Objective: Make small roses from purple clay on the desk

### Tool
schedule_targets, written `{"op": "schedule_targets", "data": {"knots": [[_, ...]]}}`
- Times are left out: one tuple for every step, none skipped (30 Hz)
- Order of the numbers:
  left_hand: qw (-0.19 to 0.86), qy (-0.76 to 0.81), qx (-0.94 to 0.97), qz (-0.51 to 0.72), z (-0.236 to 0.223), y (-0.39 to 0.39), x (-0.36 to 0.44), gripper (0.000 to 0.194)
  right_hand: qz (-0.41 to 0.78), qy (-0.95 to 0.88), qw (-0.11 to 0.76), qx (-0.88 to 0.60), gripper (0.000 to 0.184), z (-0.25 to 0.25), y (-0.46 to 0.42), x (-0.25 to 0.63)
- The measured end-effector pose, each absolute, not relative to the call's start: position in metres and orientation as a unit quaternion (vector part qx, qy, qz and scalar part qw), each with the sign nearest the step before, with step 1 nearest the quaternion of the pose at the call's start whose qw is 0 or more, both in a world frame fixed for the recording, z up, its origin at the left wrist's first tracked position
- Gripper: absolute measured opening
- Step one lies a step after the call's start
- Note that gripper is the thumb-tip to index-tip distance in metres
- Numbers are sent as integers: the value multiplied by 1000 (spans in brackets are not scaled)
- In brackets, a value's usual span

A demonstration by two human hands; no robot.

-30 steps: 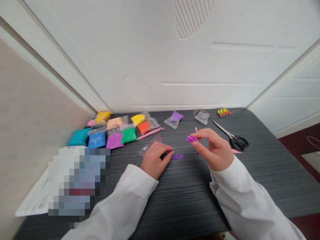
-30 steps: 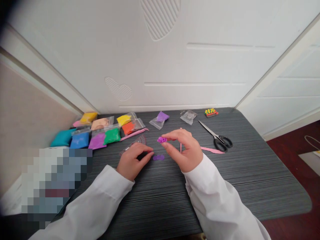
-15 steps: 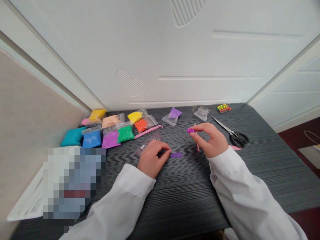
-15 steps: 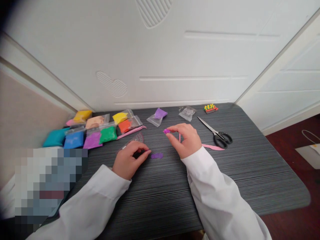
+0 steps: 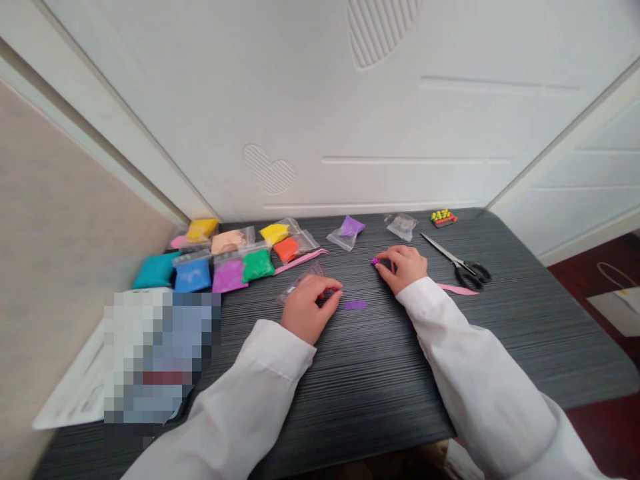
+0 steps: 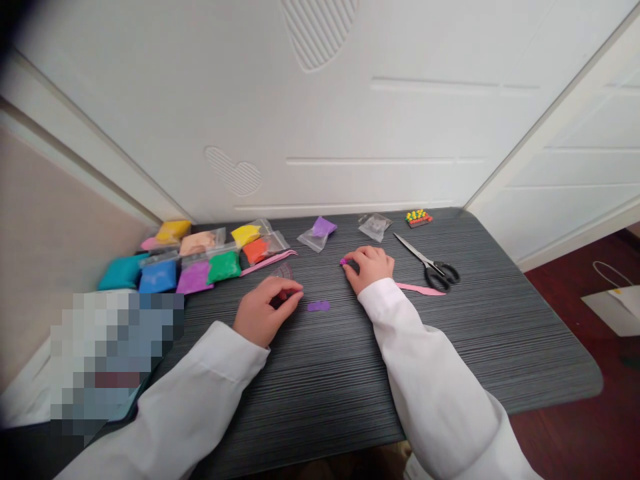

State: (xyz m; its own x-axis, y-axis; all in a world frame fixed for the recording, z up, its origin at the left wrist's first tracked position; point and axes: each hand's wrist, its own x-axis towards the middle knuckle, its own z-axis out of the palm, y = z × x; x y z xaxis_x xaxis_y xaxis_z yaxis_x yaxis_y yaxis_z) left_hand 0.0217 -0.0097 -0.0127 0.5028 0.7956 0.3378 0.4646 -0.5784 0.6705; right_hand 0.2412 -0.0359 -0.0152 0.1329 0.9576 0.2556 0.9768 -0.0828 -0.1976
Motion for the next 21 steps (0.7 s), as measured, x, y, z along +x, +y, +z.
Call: {"op": "schedule_targets", "data": {"knots": [[262,383,824,323,-13,-10,22,17,-31,-657,155,-737,28,-16,-36,241],[269,386,821,325,-14,-9,22,18,-33,-656,151,-739,28,-16,-37,241],[276,388,817,327,-14,-9,22,19,-34,-655,148,-741,28,-16,-37,241],[283,389,813,329,-14,-9,22,19,-35,-654,145,-741,28,-17,-38,241],[290,390,809,331,-13,-10,22,20,-37,-654,145,-742,28,-17,-38,241],[297,391,805,333,-13,-10,22,20,-38,-654,145,-742,29,-17,-39,242],[304,392,801,334,-12,-10,22,21,-40,-654,147,-741,29,-17,-39,242],[311,393,798,335,-11,-10,22,20,-42,-655,150,-740,28,-17,-40,242],[318,394,794,336,-10,-10,21,20,-45,-656,154,-738,28,-16,-40,243],[326,396,789,338,-10,-10,21,20,-48,-657,160,-735,29,-15,-41,244],[334,397,785,339,-10,-11,21,19,-52,-659,168,-731,29,-14,-42,244],[343,398,780,339,-10,-11,21,19,-56,-662,178,-726,29,-12,-43,244],[354,397,776,340,-11,-11,21,20,-60,-667,189,-718,29,-10,-44,243],[365,396,771,340,-13,-11,21,22,-65,-673,202,-709,29,-8,-46,241],[379,393,766,340,-14,-11,21,25,-68,-681,215,-697,28,-5,-48,237],[393,389,761,340,-15,-11,21,28,-70,-693,228,-680,27,-3,-50,232],[407,384,757,339,-16,-11,21,31,-69,-708,240,-661,26,0,-53,227],[420,377,753,337,-17,-10,21,35,-66,-724,250,-639,24,2,-56,220],[432,372,750,335,-17,-10,21,38,-60,-742,257,-617,23,4,-59,213],[441,367,749,332,-16,-10,21,40,-54,-756,263,-597,22,5,-61,207],[447,364,748,329,-16,-10,21,42,-49,-768,267,-580,21,6,-64,201]]}}
